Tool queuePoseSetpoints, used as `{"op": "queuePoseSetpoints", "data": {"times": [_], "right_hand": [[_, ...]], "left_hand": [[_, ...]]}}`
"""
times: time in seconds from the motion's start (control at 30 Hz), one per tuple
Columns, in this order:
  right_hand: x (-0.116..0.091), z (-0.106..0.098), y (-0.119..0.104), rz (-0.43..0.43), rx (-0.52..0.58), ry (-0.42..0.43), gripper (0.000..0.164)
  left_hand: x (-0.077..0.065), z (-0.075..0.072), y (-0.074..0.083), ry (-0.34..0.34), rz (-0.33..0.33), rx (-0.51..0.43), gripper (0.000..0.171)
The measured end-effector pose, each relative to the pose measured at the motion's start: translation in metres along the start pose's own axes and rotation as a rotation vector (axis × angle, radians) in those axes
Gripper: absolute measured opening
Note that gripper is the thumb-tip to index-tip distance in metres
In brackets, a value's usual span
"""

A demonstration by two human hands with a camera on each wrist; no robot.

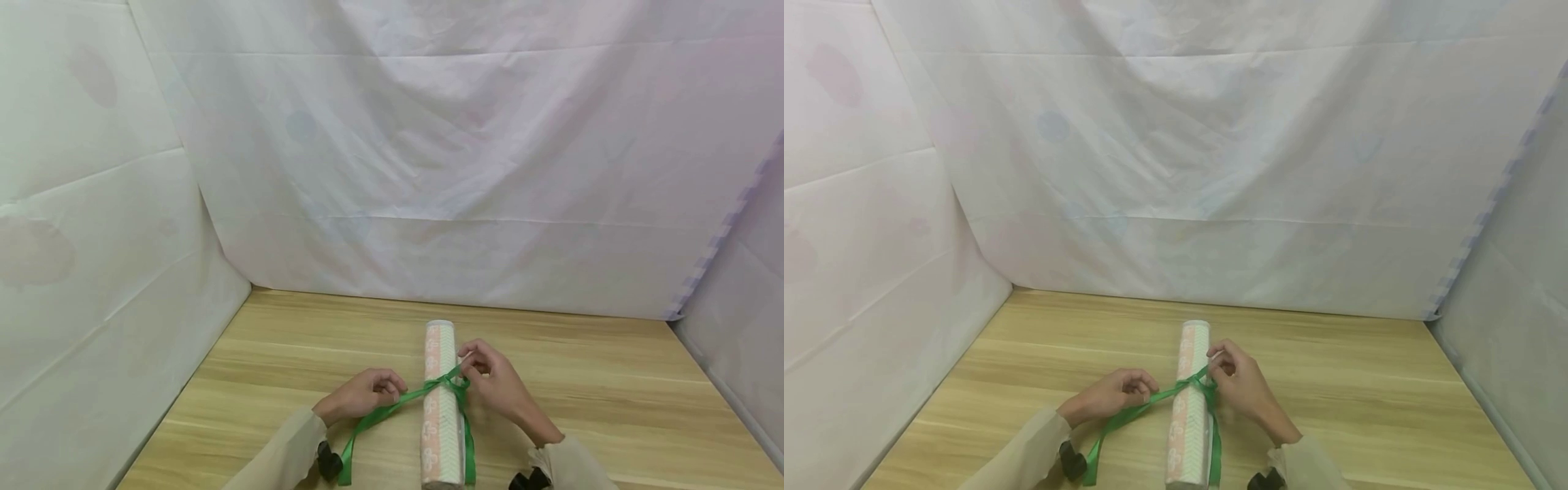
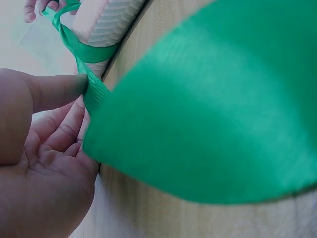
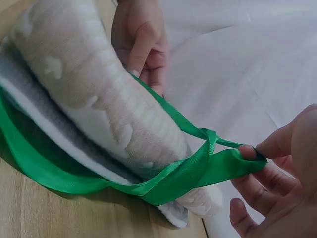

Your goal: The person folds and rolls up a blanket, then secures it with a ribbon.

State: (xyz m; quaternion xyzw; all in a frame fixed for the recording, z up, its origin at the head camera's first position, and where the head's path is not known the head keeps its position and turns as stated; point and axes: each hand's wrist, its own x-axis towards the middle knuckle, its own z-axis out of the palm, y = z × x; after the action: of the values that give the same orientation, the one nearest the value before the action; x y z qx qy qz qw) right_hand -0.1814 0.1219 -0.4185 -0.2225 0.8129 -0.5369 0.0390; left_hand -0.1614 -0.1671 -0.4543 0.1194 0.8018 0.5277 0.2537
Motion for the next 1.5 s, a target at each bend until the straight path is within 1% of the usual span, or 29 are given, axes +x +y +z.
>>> {"op": "queuePoseSetpoints", "data": {"times": [0.23,0.37,0.47,0.53,0.63,0.73,0.8,0.9,1.03,1.17,1.37,1.5], "right_hand": [[0.001,-0.008,-0.002,0.111,0.135,-0.08,0.022],[0.003,-0.015,-0.001,0.162,0.199,-0.085,0.028],[0.003,-0.02,0.001,0.179,0.222,-0.092,0.031],[0.003,-0.024,0.001,0.183,0.222,-0.116,0.032],[0.003,-0.032,0.0,0.186,0.184,-0.193,0.033],[0.002,-0.041,-0.002,0.192,0.105,-0.268,0.032],[0.002,-0.048,-0.005,0.2,0.055,-0.303,0.031],[0.003,-0.057,-0.007,0.21,-0.009,-0.324,0.025],[0.002,-0.065,-0.007,0.231,-0.053,-0.327,0.022],[-0.001,-0.068,-0.002,0.249,-0.028,-0.342,0.025],[-0.009,-0.065,0.01,0.252,0.035,-0.358,0.025],[-0.013,-0.062,0.017,0.236,0.068,-0.347,0.027]], "left_hand": [[0.001,-0.001,0.0,-0.008,0.004,-0.008,0.016],[0.001,-0.001,-0.001,-0.014,0.014,-0.008,0.016],[0.001,-0.001,-0.002,-0.014,0.017,-0.013,0.017],[0.001,-0.001,-0.002,-0.013,0.019,-0.014,0.017],[0.001,-0.001,-0.002,-0.012,0.017,-0.013,0.017],[0.001,-0.002,-0.002,-0.01,0.012,-0.007,0.017],[0.001,-0.003,-0.003,-0.009,0.009,-0.002,0.017],[0.002,-0.003,-0.004,-0.006,0.006,0.003,0.016],[0.002,-0.003,-0.003,-0.002,0.005,-0.016,0.017],[0.001,-0.001,0.001,-0.013,-0.004,-0.037,0.022],[0.0,0.005,0.007,-0.044,-0.011,-0.075,0.033],[0.002,0.011,0.01,-0.031,0.001,-0.08,0.034]]}}
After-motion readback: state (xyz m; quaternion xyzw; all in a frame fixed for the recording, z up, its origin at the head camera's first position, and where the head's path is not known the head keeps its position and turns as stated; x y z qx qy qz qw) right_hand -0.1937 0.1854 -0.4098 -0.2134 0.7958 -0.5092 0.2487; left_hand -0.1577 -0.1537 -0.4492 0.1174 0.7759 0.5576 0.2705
